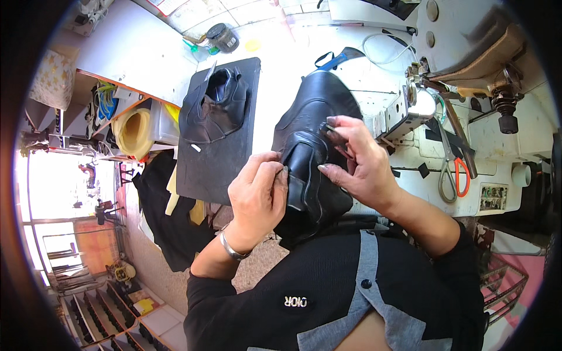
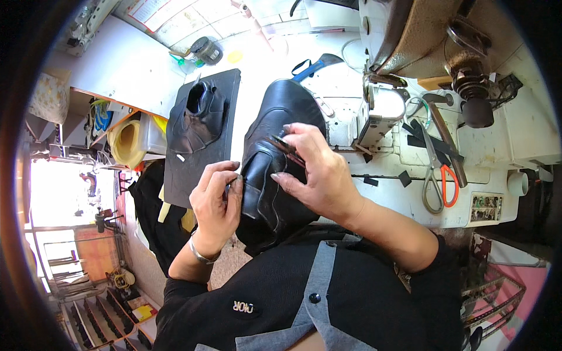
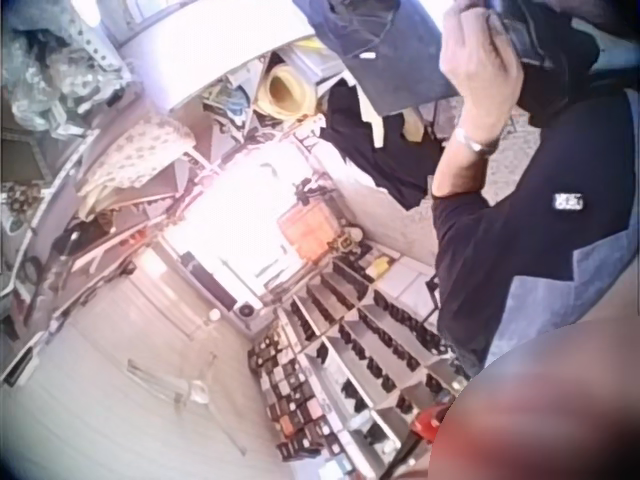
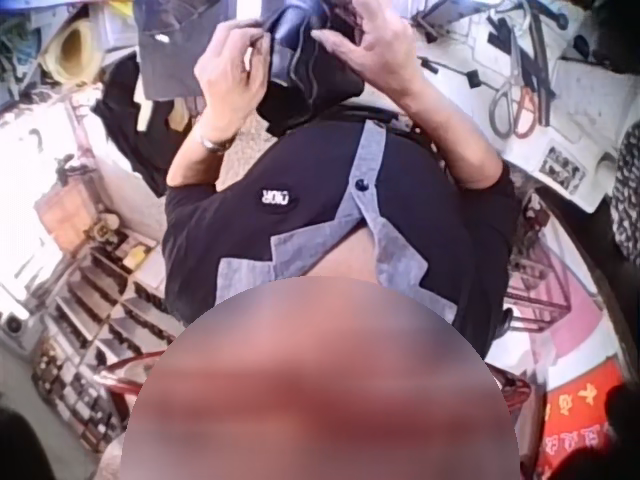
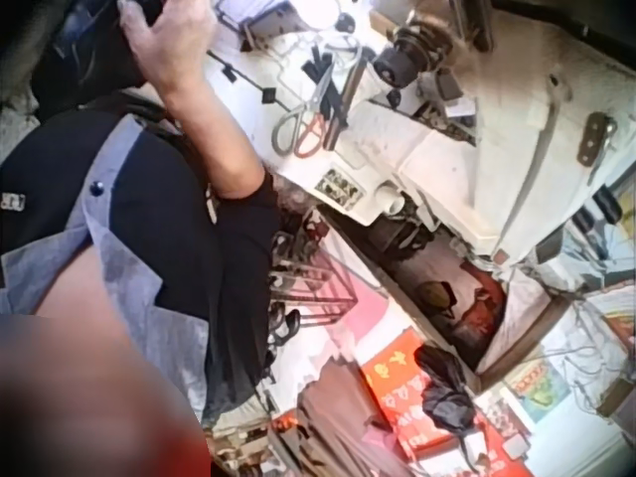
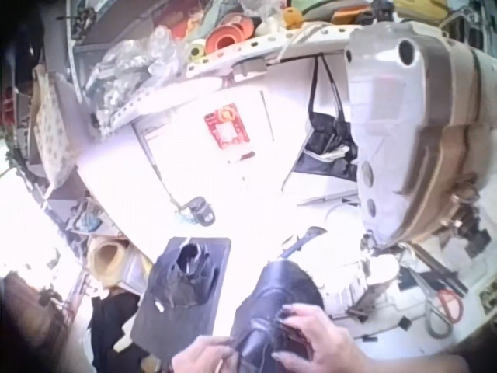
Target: The person aligns a black leather boot on a sewing machine, sews along the upper edge, and then trims excess thread with scissors. The person repeats this process on a second boot, handling each boot individually and finishing with thread trimming.
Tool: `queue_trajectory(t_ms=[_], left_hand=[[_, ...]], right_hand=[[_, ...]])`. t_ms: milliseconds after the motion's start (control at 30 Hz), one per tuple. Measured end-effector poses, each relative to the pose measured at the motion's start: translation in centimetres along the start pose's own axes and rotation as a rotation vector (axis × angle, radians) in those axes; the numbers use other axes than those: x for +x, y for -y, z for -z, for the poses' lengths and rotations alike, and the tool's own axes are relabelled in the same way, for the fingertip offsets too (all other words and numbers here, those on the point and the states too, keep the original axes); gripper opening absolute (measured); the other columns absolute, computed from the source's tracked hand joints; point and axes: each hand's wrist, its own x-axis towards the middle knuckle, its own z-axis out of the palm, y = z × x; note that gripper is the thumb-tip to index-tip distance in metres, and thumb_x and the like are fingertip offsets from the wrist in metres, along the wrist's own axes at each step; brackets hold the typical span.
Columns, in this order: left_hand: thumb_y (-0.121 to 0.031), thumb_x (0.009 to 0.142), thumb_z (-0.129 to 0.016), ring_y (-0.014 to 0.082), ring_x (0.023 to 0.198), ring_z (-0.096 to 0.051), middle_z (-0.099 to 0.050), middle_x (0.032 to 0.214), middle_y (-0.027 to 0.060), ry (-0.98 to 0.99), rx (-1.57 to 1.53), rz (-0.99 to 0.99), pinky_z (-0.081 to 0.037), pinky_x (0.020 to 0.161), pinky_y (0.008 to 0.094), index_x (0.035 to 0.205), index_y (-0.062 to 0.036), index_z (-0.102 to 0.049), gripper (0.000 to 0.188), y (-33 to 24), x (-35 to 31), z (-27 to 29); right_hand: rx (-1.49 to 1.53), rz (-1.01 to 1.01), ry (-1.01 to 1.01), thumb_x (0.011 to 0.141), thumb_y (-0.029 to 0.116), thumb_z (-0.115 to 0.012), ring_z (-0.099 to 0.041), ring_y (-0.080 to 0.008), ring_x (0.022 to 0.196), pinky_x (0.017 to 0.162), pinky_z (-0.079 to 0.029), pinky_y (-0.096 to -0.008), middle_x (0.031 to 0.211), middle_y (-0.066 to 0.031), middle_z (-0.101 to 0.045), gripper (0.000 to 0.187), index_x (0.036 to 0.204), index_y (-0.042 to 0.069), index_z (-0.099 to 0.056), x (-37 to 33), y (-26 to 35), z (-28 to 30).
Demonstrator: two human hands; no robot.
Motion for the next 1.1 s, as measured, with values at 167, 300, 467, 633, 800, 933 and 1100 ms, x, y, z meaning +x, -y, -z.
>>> queue_trajectory(t_ms=[167, 300, 467, 633, 800, 933, 1100], left_hand=[[0.003, 0.078, -0.060, 0.0313, 0.069, -0.060, -0.059, 0.086, 0.0131, 0.035, 0.133, 0.094, -0.048, 0.060, 0.0347, 0.083, -0.0004, -0.054, 0.009, 1.2, 0.5, -0.4], [0.003, 0.080, -0.060, 0.0322, 0.070, -0.060, -0.059, 0.085, 0.0148, 0.070, 0.074, 0.065, -0.048, 0.061, 0.0340, 0.084, 0.0002, -0.054, 0.008, 0.9, 0.9, -0.9], [0.001, 0.082, -0.061, 0.0321, 0.063, -0.056, -0.055, 0.075, 0.0140, 0.247, -0.199, 0.160, -0.045, 0.056, 0.0350, 0.086, -0.0014, -0.054, 0.008, -0.6, -0.4, -1.3], [-0.003, 0.093, -0.054, 0.0038, 0.058, -0.049, -0.056, 0.074, 0.0002, 0.312, -0.913, 0.586, -0.037, 0.049, 0.0172, 0.096, -0.0002, -0.058, 0.006, -0.8, -2.4, -3.2], [-0.006, 0.094, -0.053, 0.0037, 0.054, -0.043, -0.054, 0.072, -0.0003, 0.133, -1.256, 0.844, -0.032, 0.046, 0.0158, 0.099, -0.0019, -0.057, 0.008, -0.8, -3.8, -5.9], [-0.007, 0.095, -0.051, 0.0054, 0.052, -0.043, -0.055, 0.073, 0.0038, -0.091, -1.344, 0.908, -0.034, 0.046, 0.0156, 0.102, -0.0027, -0.053, 0.008, -0.9, -3.7, -7.2], [-0.008, 0.096, -0.050, 0.0063, 0.057, -0.048, -0.057, 0.081, 0.0077, -0.230, -1.339, 0.870, -0.039, 0.050, 0.0166, 0.106, -0.0015, -0.051, 0.012, -0.9, -3.6, -7.4]], right_hand=[[0.252, -0.009, 0.224, 0.080, 0.016, -0.071, -0.062, -0.0258, 0.069, 0.062, -0.051, -0.0325, 0.083, -0.0117, -0.058, 0.030, 0.102, 0.003, -0.055, -1.1, 3.3, 1.1], [-0.048, -0.067, 0.207, 0.077, 0.019, -0.072, -0.065, -0.0289, 0.069, 0.059, -0.050, -0.0354, 0.080, -0.0124, -0.063, 0.031, 0.099, 0.005, -0.055, -1.4, 3.1, 0.8], [-0.105, -0.146, 0.100, 0.076, 0.019, -0.073, -0.066, -0.0291, 0.070, 0.060, -0.051, -0.0358, 0.077, -0.0127, -0.065, 0.036, 0.104, 0.007, -0.053, -1.9, 1.3, 0.7], [0.139, -0.221, 0.124, 0.078, 0.007, -0.069, -0.066, -0.0292, 0.073, 0.062, -0.051, -0.0330, 0.080, -0.0133, -0.065, 0.029, 0.103, 0.006, -0.054, -3.2, -1.4, 1.3], [-0.007, 0.157, -0.024, 0.079, 0.002, -0.066, -0.064, -0.0305, 0.069, 0.061, -0.051, -0.0334, 0.083, -0.0116, -0.062, 0.021, 0.098, 0.004, -0.057, -2.8, -3.3, 0.5], [-0.201, 0.041, -0.152, 0.081, 0.003, -0.064, -0.060, -0.0316, 0.069, 0.059, -0.048, -0.0355, 0.083, -0.0141, -0.057, 0.019, 0.098, 0.003, -0.057, -2.3, -1.1, 1.6], [0.630, -0.785, 0.343, 0.101, 0.043, -0.032, -0.039, -0.0052, 0.054, 0.050, -0.034, -0.0193, 0.070, 0.0018, -0.048, 0.049, 0.103, 0.002, -0.060, -3.7, 1.8, 1.2]])
